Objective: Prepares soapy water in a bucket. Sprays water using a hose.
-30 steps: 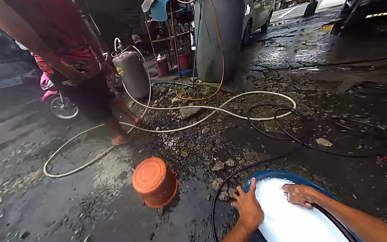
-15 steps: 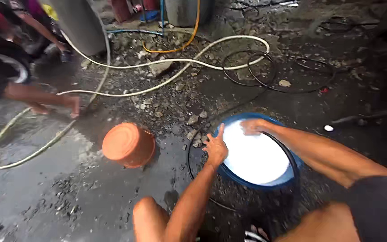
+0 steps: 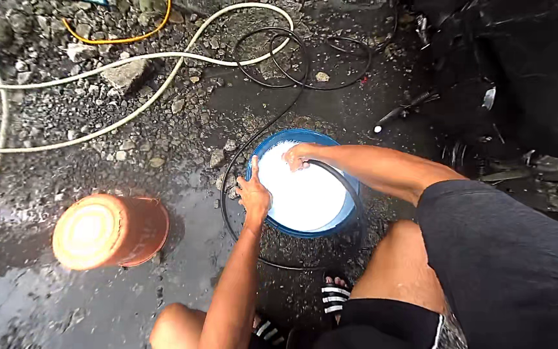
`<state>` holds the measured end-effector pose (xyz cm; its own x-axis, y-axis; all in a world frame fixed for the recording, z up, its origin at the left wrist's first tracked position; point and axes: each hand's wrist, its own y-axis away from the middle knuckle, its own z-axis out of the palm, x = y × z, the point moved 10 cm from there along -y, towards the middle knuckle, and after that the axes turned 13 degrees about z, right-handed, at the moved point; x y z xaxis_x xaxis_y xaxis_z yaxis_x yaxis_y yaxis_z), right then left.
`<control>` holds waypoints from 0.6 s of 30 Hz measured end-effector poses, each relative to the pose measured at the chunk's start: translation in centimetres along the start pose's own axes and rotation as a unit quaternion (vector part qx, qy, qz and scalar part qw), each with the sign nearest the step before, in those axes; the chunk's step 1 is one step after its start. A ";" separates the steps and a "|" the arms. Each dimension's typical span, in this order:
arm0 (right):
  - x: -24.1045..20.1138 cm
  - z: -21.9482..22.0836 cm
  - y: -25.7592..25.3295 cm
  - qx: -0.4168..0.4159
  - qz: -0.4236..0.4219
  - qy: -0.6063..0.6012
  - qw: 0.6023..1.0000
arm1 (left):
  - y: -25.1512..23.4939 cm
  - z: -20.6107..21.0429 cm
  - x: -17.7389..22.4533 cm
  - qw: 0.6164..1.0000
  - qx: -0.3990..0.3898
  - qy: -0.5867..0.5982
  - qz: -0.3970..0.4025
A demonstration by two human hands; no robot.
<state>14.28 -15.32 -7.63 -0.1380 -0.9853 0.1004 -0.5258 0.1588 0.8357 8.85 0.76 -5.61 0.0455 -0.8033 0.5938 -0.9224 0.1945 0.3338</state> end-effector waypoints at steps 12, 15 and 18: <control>0.7 -0.4 -0.9 -0.012 0.035 -0.004 0.999 | 0.1 -0.5 -0.4 1.000 -0.002 0.007 -0.002; 0.4 -0.1 -0.4 -0.026 0.026 -0.013 0.999 | -0.3 -0.8 -0.4 1.000 -0.004 0.003 -0.003; 1.2 -1.3 -0.7 -0.003 0.034 0.007 0.999 | -0.3 -0.7 -0.3 1.000 -0.003 -0.005 -0.004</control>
<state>15.60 -16.67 -7.40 -0.1614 -0.9732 0.1640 -0.5109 0.2246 0.8298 9.41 1.33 -5.42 0.0483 -0.8103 0.5840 -0.9194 0.1924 0.3430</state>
